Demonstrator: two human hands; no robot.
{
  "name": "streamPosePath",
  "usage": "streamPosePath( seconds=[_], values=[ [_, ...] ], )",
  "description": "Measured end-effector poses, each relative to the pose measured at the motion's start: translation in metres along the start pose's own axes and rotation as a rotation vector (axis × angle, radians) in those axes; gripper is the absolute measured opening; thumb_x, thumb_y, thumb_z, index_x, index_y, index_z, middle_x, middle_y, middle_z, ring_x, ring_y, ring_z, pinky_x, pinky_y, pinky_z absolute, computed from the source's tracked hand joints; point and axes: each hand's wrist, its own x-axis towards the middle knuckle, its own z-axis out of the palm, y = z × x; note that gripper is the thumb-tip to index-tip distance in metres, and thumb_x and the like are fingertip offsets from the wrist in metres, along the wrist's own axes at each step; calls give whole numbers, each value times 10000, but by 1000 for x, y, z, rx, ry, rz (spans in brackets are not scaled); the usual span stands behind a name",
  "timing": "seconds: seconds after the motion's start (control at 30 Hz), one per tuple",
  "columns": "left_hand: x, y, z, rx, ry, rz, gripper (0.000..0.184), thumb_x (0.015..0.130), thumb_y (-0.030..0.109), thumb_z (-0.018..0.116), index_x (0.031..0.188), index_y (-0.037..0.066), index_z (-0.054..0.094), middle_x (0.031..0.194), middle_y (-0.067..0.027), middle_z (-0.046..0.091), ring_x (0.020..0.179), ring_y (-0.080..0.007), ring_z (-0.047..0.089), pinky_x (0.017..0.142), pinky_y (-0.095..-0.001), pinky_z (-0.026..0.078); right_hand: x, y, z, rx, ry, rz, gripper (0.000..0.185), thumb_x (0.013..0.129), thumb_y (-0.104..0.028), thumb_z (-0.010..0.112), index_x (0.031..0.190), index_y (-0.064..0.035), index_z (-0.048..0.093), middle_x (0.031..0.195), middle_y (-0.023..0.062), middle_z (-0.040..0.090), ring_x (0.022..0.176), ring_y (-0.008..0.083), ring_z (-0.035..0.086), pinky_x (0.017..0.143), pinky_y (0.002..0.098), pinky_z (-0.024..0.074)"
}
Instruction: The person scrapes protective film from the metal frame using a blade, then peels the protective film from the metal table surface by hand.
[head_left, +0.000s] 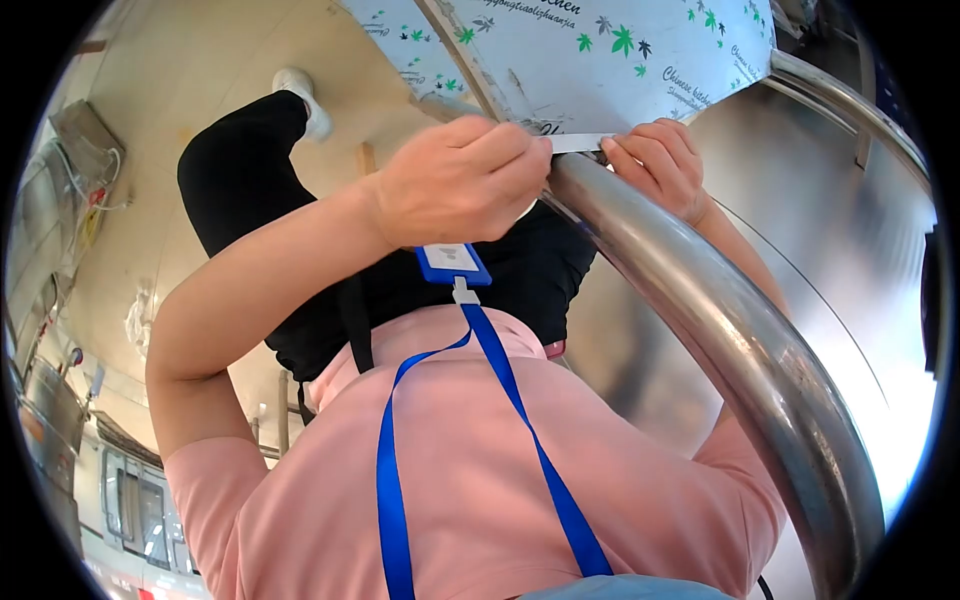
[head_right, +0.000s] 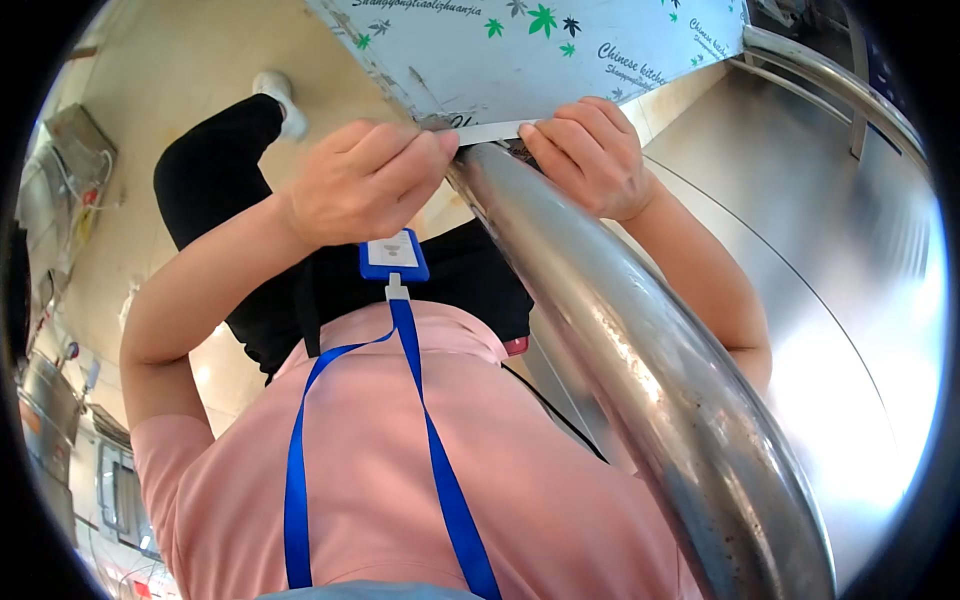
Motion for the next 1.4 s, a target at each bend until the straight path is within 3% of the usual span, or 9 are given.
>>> streamPosePath(
  seconds=[0.87, 1.2, 1.3, 1.4],
  values=[
    [5, -17, -15, -56, -181, 137, 211, 618, 47, 622, 808, -44, 613, 750, -34, 490, 693, -132, 483, 538, -224, 403, 9, -18, 9, 10, 39, -6, 220, 560, -42, 660, 758, 35, 603, 682, 53, 498, 606, 182, 515, 548, 277, 443],
    [7, -25, -14, -46, -197, 83, 238, 587, 52, 606, 807, -35, 613, 754, -48, 490, 692, -152, 485, 541, -232, 407, 10, -10, 17, 15, 82, -13, 241, 550, -59, 654, 766, 30, 597, 685, 57, 503, 613, 188, 516, 541, 285, 436],
    [7, -14, -14, -13, -165, 17, 280, 567, 60, 594, 830, -31, 618, 772, -53, 502, 689, -162, 493, 547, -240, 411, 1, -3, 8, 101, 34, 64, 248, 570, -62, 651, 795, 19, 587, 696, 63, 513, 613, 194, 516, 539, 295, 423],
    [-3, 0, -15, 30, -82, -68, 328, 551, 72, 583, 861, -26, 626, 780, -52, 509, 682, -169, 500, 551, -247, 413, 7, 5, 8, 236, 21, -22, 253, 593, -72, 652, 821, 9, 576, 707, 73, 521, 618, 202, 516, 549, 301, 417]
  ],
)
